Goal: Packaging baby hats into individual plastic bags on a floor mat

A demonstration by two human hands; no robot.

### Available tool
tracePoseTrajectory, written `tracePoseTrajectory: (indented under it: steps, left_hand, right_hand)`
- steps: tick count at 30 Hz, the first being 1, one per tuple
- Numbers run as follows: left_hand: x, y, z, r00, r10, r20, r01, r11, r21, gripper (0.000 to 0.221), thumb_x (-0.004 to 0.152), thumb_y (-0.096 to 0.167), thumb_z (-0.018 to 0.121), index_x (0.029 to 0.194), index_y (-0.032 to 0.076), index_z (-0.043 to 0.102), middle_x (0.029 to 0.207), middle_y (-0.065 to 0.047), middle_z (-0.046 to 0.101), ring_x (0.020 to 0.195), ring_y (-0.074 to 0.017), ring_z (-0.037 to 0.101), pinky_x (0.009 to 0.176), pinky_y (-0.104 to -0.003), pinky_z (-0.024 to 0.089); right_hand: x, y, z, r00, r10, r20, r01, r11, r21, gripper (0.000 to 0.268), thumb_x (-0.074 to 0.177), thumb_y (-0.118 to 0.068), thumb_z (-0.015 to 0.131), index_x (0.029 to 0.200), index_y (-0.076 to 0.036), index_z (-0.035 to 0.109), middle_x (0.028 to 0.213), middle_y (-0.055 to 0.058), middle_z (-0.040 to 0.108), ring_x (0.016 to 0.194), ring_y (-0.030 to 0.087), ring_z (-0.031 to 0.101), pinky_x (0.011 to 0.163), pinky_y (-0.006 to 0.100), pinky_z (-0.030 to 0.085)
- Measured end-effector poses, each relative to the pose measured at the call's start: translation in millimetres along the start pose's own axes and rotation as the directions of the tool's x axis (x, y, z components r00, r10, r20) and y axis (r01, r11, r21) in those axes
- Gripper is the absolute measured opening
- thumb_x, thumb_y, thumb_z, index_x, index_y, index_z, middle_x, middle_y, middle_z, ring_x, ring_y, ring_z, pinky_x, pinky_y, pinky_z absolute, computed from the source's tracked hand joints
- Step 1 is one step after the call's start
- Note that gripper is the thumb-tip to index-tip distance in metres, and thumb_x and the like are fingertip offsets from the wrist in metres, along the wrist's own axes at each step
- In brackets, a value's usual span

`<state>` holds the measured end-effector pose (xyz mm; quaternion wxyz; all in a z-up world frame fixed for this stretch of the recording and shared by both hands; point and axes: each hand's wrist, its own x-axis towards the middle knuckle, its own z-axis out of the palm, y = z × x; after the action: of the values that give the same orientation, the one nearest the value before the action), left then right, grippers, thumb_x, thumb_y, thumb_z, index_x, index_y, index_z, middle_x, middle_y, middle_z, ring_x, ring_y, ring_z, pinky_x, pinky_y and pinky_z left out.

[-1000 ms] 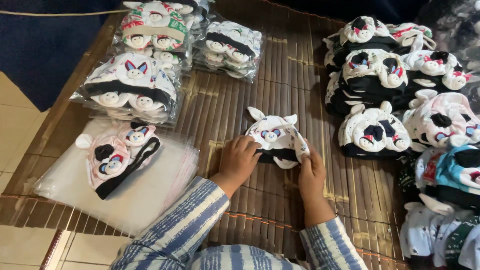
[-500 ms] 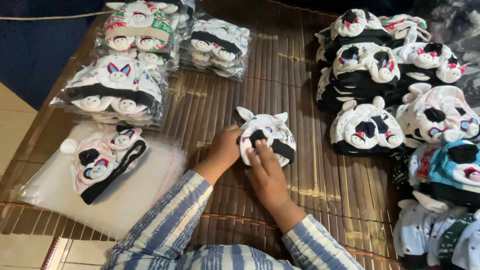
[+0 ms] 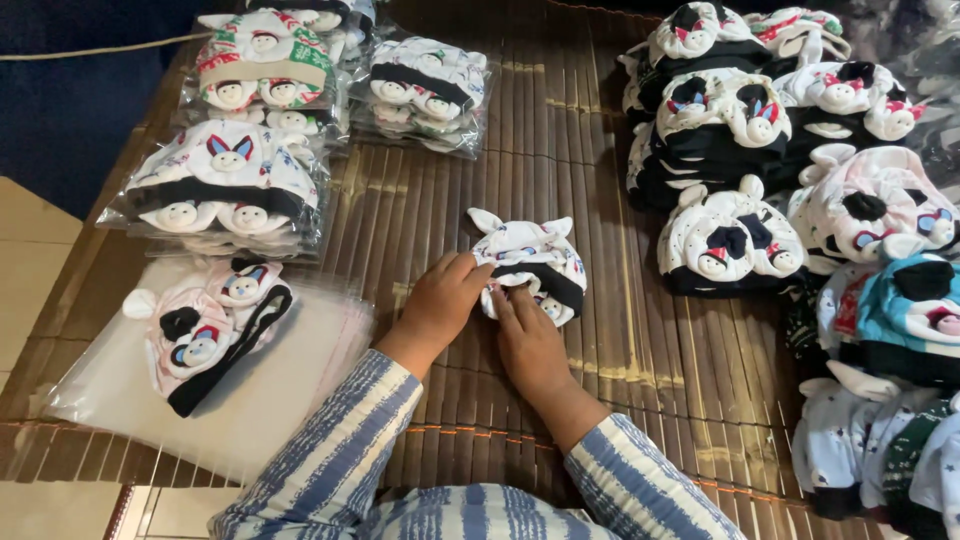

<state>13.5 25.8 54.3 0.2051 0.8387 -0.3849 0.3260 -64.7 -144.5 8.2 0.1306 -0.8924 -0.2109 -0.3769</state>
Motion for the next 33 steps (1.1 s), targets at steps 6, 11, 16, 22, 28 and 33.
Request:
tracePoseTrajectory:
  steps: [6,11,16,22,28,33]
  left_hand:
    - [11,15,-19,0.994,0.031,-0.108,-0.017,0.992,0.126,0.011,0.095,0.013,0.066,0.106,0.015,0.070,0.087,-0.001,0.054,0.077,-0.0198,0.063,0.061,-0.030,0.054]
    - [9,21,-21,0.993,0.080,-0.091,-0.060,0.977,0.204,0.008,0.095,0.012,0.065,0.101,0.016,0.069,0.082,-0.001,0.052,0.074,-0.0195,0.062,0.056,-0.027,0.053]
    - [-4,13,-19,0.998,-0.017,0.055,0.010,0.992,0.129,0.017,0.094,0.003,0.064,0.108,0.010,0.068,0.084,-0.008,0.054,0.075,-0.0264,0.061,0.052,-0.034,0.054]
    - [-15,10,-4,0.975,-0.143,0.167,0.142,0.990,0.018,0.020,0.094,0.004,0.062,0.113,0.009,0.063,0.093,-0.012,0.051,0.082,-0.0321,0.059,0.057,-0.041,0.058]
    - [-10,18,-6,0.999,0.038,0.024,-0.044,0.936,0.350,0.008,0.088,0.009,0.065,0.091,0.017,0.063,0.081,-0.006,0.049,0.076,-0.0233,0.057,0.054,-0.030,0.052]
    - [-12,21,-3,0.996,0.085,0.021,-0.086,0.921,0.381,0.007,0.093,0.008,0.060,0.100,0.010,0.061,0.082,-0.007,0.050,0.079,-0.0251,0.057,0.070,-0.037,0.053]
  right_hand:
    - [5,5,9,0.992,-0.019,0.124,0.052,0.963,-0.266,0.049,0.079,-0.027,0.066,0.126,-0.012,0.067,0.094,0.008,0.064,0.077,0.027,0.067,0.067,0.042,0.050]
    - [-7,16,42,0.921,0.159,0.355,-0.050,0.953,-0.298,0.036,0.087,-0.040,0.062,0.115,-0.017,0.064,0.097,0.004,0.064,0.085,0.028,0.066,0.070,0.043,0.047]
    - [-3,12,47,0.955,0.186,0.230,-0.118,0.953,-0.280,0.039,0.084,-0.032,0.064,0.119,-0.014,0.064,0.089,0.005,0.064,0.076,0.027,0.068,0.063,0.041,0.050]
    - [-1,8,44,0.977,0.111,0.185,-0.049,0.949,-0.311,0.040,0.080,-0.033,0.062,0.117,-0.018,0.065,0.087,0.001,0.064,0.075,0.024,0.068,0.064,0.040,0.048]
    - [1,6,31,0.979,-0.007,0.202,0.054,0.971,-0.231,0.029,0.081,-0.033,0.060,0.106,-0.020,0.066,0.091,0.001,0.065,0.082,0.025,0.066,0.068,0.039,0.043]
    - [32,-6,-26,0.970,-0.105,0.221,0.131,0.986,-0.107,0.040,0.084,-0.025,0.068,0.121,-0.010,0.067,0.110,0.012,0.070,0.102,0.032,0.069,0.079,0.040,0.051]
